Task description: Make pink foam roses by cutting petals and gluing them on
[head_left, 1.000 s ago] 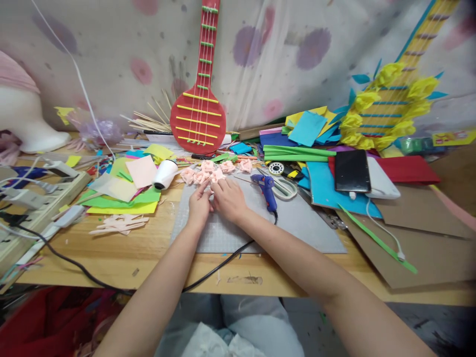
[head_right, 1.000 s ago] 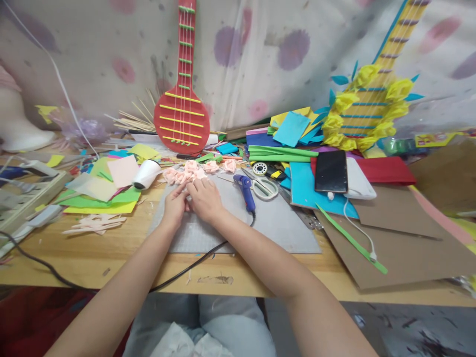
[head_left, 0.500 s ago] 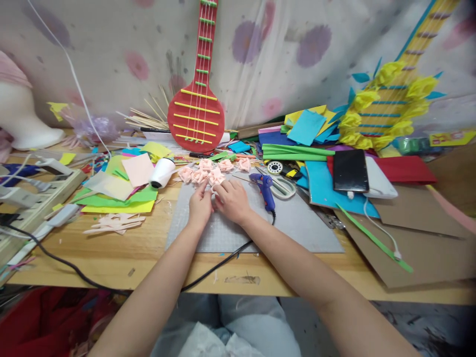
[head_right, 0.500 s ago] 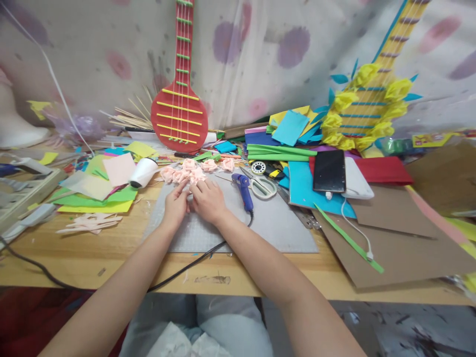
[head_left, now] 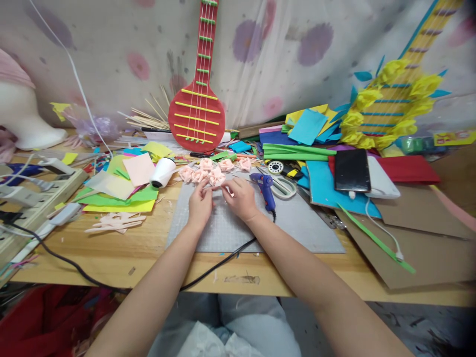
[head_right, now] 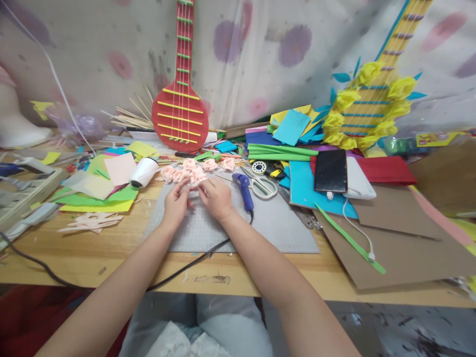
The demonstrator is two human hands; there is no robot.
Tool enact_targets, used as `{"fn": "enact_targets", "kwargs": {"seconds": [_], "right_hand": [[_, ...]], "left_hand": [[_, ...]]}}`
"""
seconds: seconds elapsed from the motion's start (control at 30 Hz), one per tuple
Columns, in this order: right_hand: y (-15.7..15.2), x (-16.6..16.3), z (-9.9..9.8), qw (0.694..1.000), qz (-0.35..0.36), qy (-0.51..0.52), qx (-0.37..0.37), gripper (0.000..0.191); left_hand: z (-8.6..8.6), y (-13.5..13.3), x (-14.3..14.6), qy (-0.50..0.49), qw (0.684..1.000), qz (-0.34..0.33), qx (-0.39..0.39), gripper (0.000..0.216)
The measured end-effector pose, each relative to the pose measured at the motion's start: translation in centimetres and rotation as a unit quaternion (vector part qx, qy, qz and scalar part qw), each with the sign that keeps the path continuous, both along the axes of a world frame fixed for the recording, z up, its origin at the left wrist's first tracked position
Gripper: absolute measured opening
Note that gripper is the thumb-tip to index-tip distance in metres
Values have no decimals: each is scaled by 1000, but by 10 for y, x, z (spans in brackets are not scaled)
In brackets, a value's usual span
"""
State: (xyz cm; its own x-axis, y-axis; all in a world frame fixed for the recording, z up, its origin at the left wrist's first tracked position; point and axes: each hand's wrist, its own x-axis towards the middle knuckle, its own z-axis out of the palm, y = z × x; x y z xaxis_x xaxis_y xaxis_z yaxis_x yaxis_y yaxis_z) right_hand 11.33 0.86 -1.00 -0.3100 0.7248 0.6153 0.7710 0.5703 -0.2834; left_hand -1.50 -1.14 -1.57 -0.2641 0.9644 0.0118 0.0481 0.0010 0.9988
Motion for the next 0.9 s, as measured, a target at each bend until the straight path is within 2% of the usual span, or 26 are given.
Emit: {"fn": "enact_targets", "kwargs": {"seconds": [0.1, 0.2, 0.27, 0.33, 0.4, 0.47, 0.53, 0.7, 0.8, 0.9], "right_hand": [[3, 4, -1, 991, -14, 123, -45, 18], [7, 7, -4, 971, -28, 221, -83, 15], [9, 7, -5, 960, -26, 261, -101, 15], [10, 7, -7, 951, -22, 286, -113, 15], [11, 8, -8, 946, -20, 302, -119, 15], [12, 8, -8, 942, -24, 313, -121, 15], [13, 8, -8, 940, -29, 321, -113, 13], [12, 8, -4, 937, -30, 338, -83, 11], [11, 7, -3, 928, -33, 361, -89, 10], [14, 6, -4, 905, -16, 406, -127, 12]], "left_hand": [[-1, 5, -8, 94, 994, 27, 54, 34], [8, 17, -16, 279, 950, 38, 136, 35], [18, 29, -19, 391, 904, -7, 175, 46], [27, 42, -19, 481, 851, -80, 196, 59], [32, 54, -19, 540, 809, -142, 184, 67], [34, 62, -17, 573, 784, -173, 161, 68], [33, 66, -15, 589, 776, -176, 143, 67], [27, 58, -11, 597, 777, -139, 141, 72], [21, 47, -9, 585, 794, -100, 131, 82], [13, 35, -8, 565, 814, -65, 116, 89]]}}
